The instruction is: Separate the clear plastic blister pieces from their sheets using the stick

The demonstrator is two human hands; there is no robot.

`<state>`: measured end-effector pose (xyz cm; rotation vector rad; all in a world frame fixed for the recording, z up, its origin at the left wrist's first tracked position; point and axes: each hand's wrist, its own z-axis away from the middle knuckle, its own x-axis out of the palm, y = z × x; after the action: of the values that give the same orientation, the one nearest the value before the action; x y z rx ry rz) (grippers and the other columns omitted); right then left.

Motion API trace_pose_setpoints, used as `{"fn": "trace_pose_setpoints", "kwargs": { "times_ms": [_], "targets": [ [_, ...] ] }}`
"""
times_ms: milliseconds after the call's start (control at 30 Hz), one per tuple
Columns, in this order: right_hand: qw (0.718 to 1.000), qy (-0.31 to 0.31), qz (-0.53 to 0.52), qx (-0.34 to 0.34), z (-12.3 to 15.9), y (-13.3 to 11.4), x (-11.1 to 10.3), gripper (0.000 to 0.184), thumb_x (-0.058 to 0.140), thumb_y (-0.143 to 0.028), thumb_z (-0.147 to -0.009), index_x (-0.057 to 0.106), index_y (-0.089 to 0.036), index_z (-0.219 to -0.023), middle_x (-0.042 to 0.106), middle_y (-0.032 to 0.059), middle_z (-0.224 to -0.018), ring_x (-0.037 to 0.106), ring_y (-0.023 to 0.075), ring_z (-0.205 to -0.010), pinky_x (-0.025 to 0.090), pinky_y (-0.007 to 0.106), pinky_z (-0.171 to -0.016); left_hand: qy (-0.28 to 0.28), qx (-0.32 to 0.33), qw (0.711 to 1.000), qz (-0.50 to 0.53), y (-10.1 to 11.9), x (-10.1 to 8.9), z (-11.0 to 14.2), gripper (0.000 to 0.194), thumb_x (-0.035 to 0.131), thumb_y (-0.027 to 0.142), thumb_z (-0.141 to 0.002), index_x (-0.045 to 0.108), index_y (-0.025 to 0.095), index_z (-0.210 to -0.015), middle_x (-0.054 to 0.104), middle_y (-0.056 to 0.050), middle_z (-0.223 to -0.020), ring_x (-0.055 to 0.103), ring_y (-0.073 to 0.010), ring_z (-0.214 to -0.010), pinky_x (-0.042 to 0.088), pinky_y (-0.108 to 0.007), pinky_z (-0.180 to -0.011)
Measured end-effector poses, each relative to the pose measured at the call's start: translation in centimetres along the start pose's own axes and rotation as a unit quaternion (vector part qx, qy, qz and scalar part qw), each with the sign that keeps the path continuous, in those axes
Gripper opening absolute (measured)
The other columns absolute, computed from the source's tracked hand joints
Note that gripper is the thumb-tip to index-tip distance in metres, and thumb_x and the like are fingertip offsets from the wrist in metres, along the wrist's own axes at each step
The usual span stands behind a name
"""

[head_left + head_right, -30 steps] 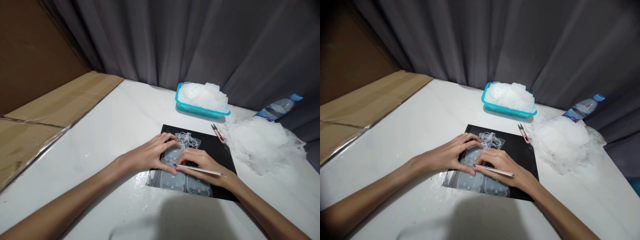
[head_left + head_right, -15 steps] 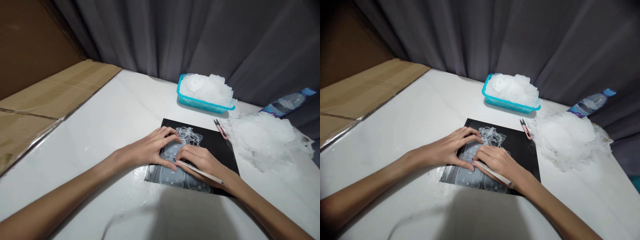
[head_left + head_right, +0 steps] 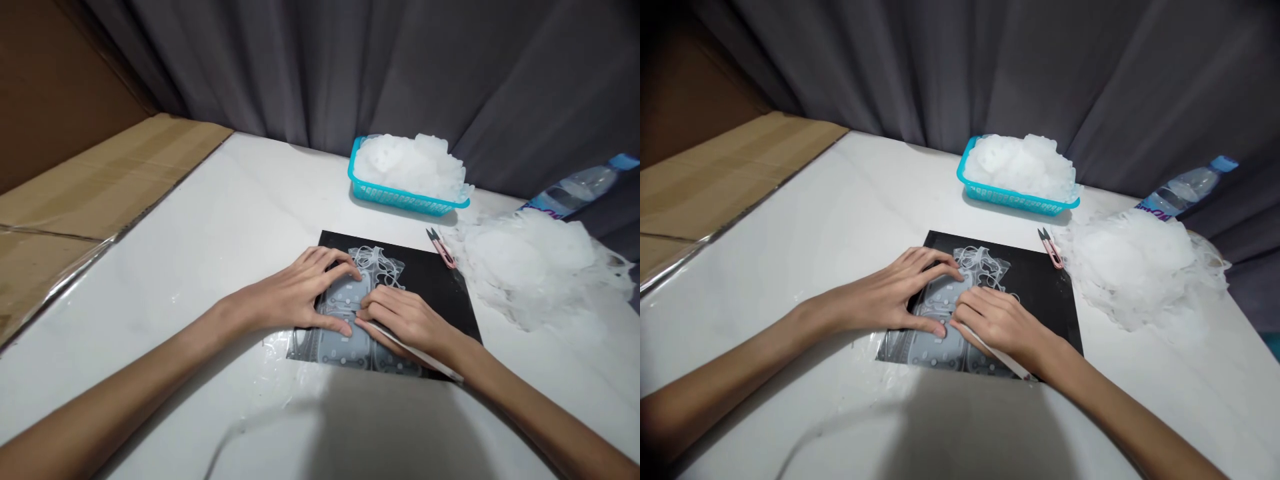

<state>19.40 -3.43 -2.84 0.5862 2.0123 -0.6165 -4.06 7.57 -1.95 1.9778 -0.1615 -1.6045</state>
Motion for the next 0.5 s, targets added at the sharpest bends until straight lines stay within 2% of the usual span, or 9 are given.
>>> {"fn": "trace_pose_setpoints", "kwargs": {
  "times_ms": [200, 333, 500],
  "targets": [
    [1.0, -0.014, 0.001, -0.009, -0.2, 0.4, -0.1, 0.018, 0.048, -0.021, -0.108, 0.062, -0.016, -0.098, 0.069, 0.0069, -0.093, 0.064, 0.0179, -0.086, 0.053, 0.03, -0.077, -0.007, -0.011, 1.0, 0.006, -0.3, 0.0, -0.2, 0.071, 0.073, 0.069, -0.084, 0.053, 0.03, -0.14, 0.052, -0.01, -0.143, 0.045, -0.036, -0.129, 0.039, -0.052, -0.11],
    [0.996, -0.052, -0.057, 0.032, -0.7, 0.3, -1.4, 0.015, 0.05, -0.023, -0.108, 0.062, -0.016, -0.102, 0.07, 0.0074, -0.095, 0.066, 0.0174, -0.088, 0.055, 0.029, -0.078, -0.009, -0.017, 1.0, 0.017, -0.3, 0.0, -0.2, 0.073, 0.075, 0.07, -0.082, 0.055, 0.03, -0.14, 0.052, -0.01, -0.143, 0.045, -0.0364, -0.129, 0.039, -0.052, -0.11],
    [0.991, -0.034, -0.113, 0.062, -0.8, 0.1, -1.2, 0.011, 0.055, -0.024, -0.106, 0.062, -0.018, -0.101, 0.07, 0.0058, -0.093, 0.068, 0.0178, -0.089, 0.056, 0.03, -0.082, -0.004, -0.015, 1.0, 0.026, -0.2, 0.0, -0.2, 0.071, 0.075, 0.067, -0.083, 0.055, 0.029, -0.139, 0.053, -0.01, -0.142, 0.046, -0.0356, -0.127, 0.041, -0.05, -0.108]
  ]
}}
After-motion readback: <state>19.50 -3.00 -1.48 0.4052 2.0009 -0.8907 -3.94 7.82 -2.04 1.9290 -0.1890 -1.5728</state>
